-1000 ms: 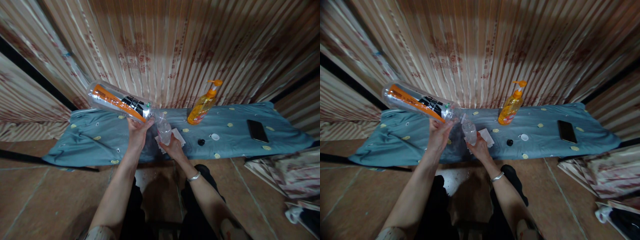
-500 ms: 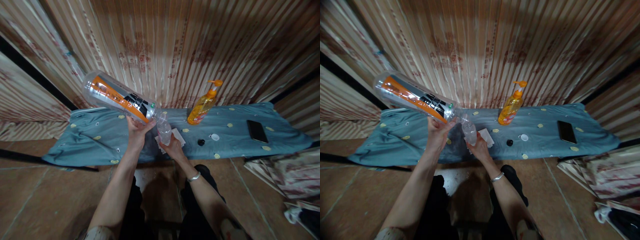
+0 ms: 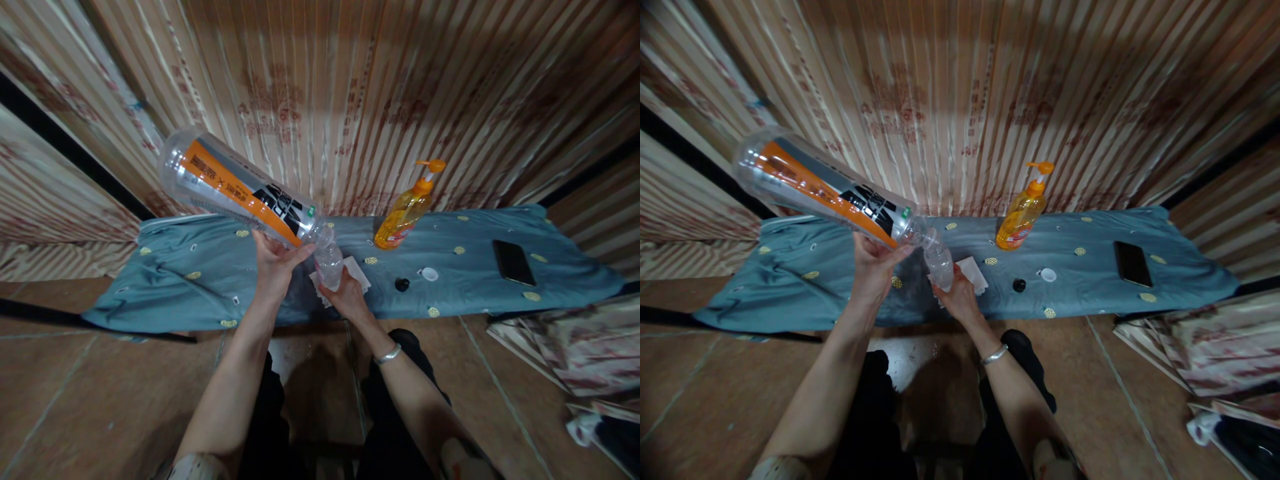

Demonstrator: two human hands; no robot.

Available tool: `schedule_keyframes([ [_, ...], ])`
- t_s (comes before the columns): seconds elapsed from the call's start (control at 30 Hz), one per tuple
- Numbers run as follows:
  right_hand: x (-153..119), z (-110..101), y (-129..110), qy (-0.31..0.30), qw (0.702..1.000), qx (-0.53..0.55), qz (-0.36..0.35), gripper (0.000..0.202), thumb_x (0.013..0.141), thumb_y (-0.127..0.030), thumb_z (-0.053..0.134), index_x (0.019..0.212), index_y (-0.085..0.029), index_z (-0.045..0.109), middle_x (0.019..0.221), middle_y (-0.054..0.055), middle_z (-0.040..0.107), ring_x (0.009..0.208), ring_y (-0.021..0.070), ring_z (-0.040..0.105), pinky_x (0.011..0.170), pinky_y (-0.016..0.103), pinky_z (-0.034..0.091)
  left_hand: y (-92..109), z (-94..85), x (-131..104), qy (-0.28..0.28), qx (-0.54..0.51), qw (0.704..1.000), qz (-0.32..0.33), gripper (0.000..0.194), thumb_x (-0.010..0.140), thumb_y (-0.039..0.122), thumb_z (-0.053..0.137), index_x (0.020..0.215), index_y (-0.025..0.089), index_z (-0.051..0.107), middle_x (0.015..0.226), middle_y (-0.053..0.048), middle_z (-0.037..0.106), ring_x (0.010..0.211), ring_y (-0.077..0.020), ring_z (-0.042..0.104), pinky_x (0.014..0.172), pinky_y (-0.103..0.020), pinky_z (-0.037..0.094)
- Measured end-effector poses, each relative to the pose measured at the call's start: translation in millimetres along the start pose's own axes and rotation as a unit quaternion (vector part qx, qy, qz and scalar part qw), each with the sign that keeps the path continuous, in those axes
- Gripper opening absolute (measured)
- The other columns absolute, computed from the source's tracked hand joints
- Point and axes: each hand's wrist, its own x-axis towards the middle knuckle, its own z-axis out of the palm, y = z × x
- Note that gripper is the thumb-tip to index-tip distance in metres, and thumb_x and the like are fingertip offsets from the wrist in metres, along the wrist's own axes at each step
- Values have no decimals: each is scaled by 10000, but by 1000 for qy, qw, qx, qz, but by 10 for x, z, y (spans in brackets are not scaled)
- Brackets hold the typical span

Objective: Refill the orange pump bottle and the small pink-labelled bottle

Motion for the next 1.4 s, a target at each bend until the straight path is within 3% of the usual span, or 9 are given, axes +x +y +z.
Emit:
schedule_keyframes([
  [0.33,5,-24,-4,-10,1000,2,0,578,794,-265,793,1324,-153,590,1147,151,805,1117,342,773,948,438,615,5,17,0,9,-6,1000,2,941,499,111,966,1302,362,544,1365,-11,703,1073,-225,744,962,-404,620],
  [0.57,8,-7,4,-11,1000,0,-1,576,800,-275,785,1327,-147,591,1140,152,806,1117,348,772,956,449,612,14,10,0,9,9,1000,-10,966,489,174,1002,1309,343,521,1400,-46,689,1061,-250,754,865,-425,669],
  [0.8,2,0,17,-7,1000,10,-4,588,797,-275,791,1336,-168,583,1153,135,806,1120,325,773,958,428,611,25,13,1,-1,30,1000,2,1027,493,257,1030,1364,351,492,1396,-53,689,1173,-301,728,983,-509,632],
  [1.03,0,11,38,2,1000,6,-15,549,803,-310,784,1302,-181,595,1114,127,809,1085,330,780,925,430,618,23,14,3,-6,50,999,8,923,485,309,1039,1267,366,551,1358,-39,712,1187,-332,717,985,-543,621],
  [1.4,-13,-8,10,2,1000,14,-11,536,800,-289,777,1293,-175,601,1102,123,809,1075,323,782,918,414,613,62,52,-22,-7,54,999,4,983,494,301,1036,1335,380,531,1384,-40,702,1160,-326,726,917,-508,648],
])
